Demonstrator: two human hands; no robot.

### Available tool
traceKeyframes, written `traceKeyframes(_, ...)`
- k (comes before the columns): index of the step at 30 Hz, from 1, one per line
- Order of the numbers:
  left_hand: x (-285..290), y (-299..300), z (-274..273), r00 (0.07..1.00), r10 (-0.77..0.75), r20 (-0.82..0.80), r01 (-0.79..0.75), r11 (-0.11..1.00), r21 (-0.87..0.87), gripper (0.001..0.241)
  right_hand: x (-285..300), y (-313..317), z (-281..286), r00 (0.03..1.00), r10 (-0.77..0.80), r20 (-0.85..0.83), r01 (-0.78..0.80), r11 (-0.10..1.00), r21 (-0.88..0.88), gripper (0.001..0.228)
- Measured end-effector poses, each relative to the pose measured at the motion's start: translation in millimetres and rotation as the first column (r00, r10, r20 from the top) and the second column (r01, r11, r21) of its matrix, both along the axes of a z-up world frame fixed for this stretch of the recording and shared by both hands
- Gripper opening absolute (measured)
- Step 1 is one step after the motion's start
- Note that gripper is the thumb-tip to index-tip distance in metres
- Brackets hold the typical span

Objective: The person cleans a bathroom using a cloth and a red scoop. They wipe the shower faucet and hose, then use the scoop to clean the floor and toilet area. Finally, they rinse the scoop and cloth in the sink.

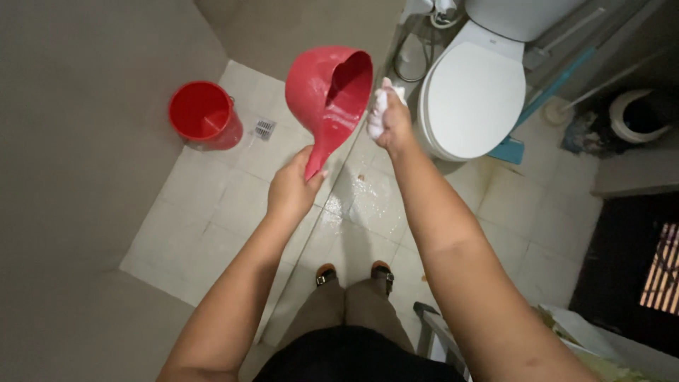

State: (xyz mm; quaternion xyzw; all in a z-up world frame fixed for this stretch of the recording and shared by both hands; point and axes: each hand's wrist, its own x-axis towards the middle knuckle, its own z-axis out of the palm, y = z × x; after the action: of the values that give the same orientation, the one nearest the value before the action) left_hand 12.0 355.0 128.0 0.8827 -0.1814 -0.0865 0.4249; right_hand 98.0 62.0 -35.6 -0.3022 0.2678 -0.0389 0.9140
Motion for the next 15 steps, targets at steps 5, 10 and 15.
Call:
traceKeyframes(5,3.0,6.1,-2.1,0.999,-0.016,-0.027,0.016,1.000,0.010,0.049,-2.9,7.7,42.3,0.998,-0.065,-0.025,0.061,0.990,-0.126,0.016)
traceKeyframes(10,5.0,14.3,-16.3,0.999,0.011,-0.034,-0.010,1.000,0.029,0.050,8.8,-1.4,43.3,0.998,0.004,0.070,0.008,0.985,-0.174,0.010)
traceKeyframes(15,3.2,20.2,-14.6,0.997,0.042,-0.066,-0.040,0.999,0.027,0.047,9.7,9.8,70.1,0.998,-0.006,0.068,0.017,0.985,-0.171,0.012)
